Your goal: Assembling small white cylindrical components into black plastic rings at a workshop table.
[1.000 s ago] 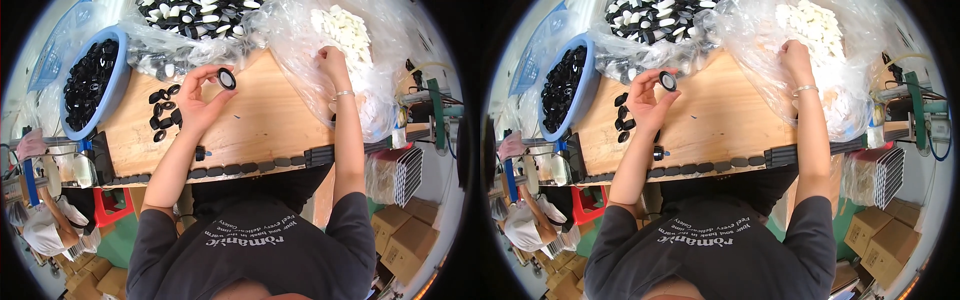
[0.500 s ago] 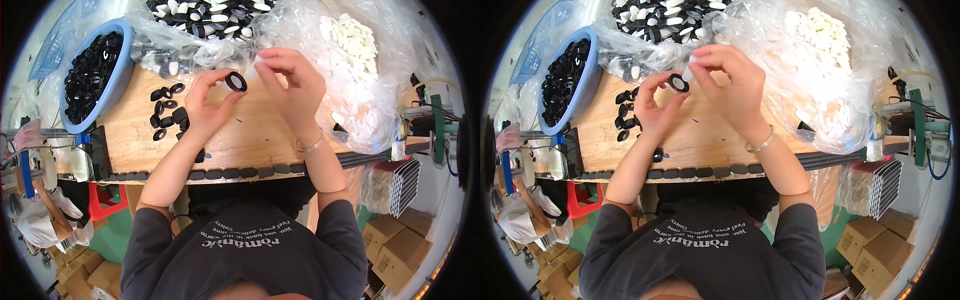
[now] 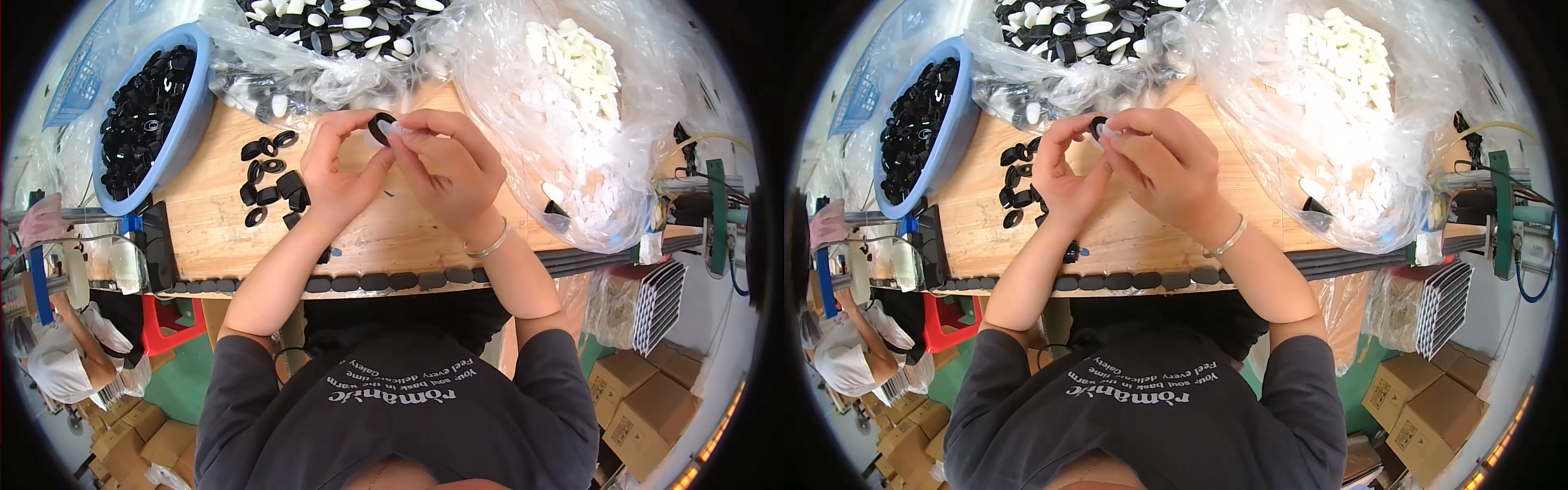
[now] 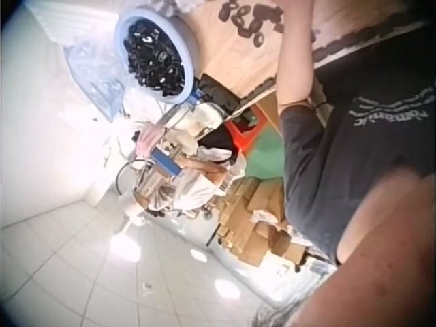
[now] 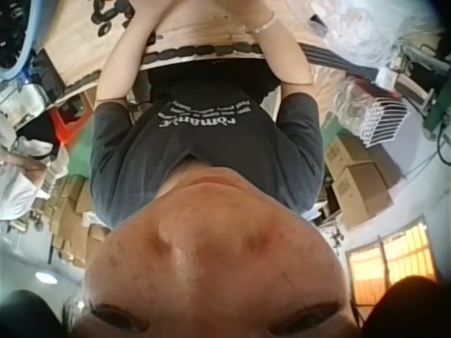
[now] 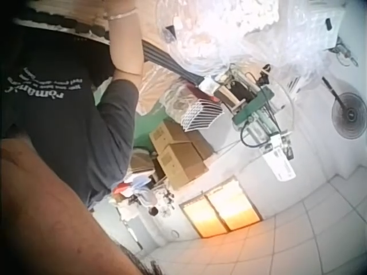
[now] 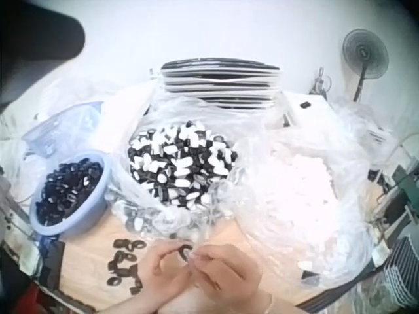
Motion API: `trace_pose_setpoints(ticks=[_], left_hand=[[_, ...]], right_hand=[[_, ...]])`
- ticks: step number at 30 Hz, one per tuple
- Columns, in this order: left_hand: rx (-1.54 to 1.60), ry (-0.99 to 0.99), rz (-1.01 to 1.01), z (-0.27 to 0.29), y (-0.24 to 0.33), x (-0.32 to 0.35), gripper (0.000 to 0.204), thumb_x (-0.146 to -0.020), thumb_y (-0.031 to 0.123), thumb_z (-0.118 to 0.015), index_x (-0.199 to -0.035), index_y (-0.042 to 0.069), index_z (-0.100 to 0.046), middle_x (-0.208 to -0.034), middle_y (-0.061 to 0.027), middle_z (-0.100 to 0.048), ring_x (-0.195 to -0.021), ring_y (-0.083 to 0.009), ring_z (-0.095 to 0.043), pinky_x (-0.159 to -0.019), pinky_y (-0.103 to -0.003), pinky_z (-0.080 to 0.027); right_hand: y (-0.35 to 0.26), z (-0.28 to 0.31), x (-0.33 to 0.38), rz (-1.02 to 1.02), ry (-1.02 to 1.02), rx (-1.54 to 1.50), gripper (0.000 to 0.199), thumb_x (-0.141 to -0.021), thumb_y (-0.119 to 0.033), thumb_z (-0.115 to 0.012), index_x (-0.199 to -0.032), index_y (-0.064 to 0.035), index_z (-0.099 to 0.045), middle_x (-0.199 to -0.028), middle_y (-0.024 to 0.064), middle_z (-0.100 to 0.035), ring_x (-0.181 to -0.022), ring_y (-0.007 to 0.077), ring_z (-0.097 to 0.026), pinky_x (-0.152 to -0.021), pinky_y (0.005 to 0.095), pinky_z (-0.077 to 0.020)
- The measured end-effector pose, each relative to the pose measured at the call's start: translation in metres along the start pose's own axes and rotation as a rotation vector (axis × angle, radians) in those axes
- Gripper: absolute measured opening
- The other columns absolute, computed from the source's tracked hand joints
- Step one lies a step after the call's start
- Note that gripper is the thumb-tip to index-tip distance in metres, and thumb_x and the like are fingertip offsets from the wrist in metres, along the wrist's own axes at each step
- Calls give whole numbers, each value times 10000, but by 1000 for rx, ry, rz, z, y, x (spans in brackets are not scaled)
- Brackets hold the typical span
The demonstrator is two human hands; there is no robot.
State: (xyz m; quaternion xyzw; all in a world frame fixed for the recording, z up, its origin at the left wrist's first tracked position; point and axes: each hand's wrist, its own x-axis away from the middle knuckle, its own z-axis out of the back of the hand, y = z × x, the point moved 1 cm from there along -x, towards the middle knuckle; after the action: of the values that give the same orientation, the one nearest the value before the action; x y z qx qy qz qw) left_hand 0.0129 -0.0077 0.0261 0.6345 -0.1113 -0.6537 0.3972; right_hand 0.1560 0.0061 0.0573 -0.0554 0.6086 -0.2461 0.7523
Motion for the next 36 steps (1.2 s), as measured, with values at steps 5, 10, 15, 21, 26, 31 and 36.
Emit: trace_pose_setpoints(ticks=[5, 10, 15, 21, 26, 31, 36], left_hand=[[15, -36, -64, -2, 2, 0, 413, -607, -18, -788, -984, 12, -621, -928, -99, -645, -835, -230, -608, -738, -301, -480], [-19, -33, -123, -4, 5, 1, 403, -601, -17, -785, -971, 10, -628, -925, -99, -650, -847, -240, -608, -742, -310, -480], [23, -14, -113, -2, 1, 2, 397, -615, -11, -776, -980, 4, -620, -932, -105, -652, -852, -241, -606, -754, -312, -481], [105, 18, -43, 2, 1, 1, 397, -661, -8, -742, -1027, 3, -590, -954, -104, -654, -871, -233, -599, -774, -313, -481], [53, -53, -113, 6, -2, 1, 396, -719, -62, -644, -1091, -8, -520, -1039, -161, -621, -956, -221, -602, -838, -314, -450], [105, 50, -123, 2, -7, -1, 402, -653, -35, -726, -1028, -3, -586, -970, -117, -670, -887, -217, -597, -769, -299, -491], [33, 2, -84, 3, -3, -3, 433, -641, -52, -712, -1057, -15, -595, -1004, -115, -674, -910, -222, -588, -778, -306, -491]], right_hand=[[-1, 4, -4, -12, 26, 46, 226, -692, 27, -770, -844, -24, -611, -876, 112, -652, -688, 177, -632, -575, 249, -516], [-3, 2, 1, -1, 58, -65, 242, -678, 46, -775, -840, -17, -606, -867, 108, -648, -684, 183, -632, -572, 243, -519], [1, 0, 3, 42, 65, -35, 240, -675, 46, -775, -831, -24, -607, -870, 102, -647, -689, 181, -620, -578, 242, -517], [0, 2, 2, 114, -58, 41, 230, -661, -19, -752, -867, -37, -650, -893, 76, -639, -769, 227, -583, -664, 300, -479], [0, 1, 3, 88, -84, 25, 288, -652, -24, -732, -934, -41, -675, -940, 79, -624, -828, 236, -558, -714, 312, -463], [1, 0, 4, 55, -97, 12, 334, -648, -26, -736, -977, -42, -686, -999, 97, -600, -853, 235, -557, -727, 311, -455], [-1, 2, 3, -3, -143, -30, 321, -678, -31, -728, -996, -35, -681, -1002, 104, -601, -867, 224, -562, -740, 296, -459]])
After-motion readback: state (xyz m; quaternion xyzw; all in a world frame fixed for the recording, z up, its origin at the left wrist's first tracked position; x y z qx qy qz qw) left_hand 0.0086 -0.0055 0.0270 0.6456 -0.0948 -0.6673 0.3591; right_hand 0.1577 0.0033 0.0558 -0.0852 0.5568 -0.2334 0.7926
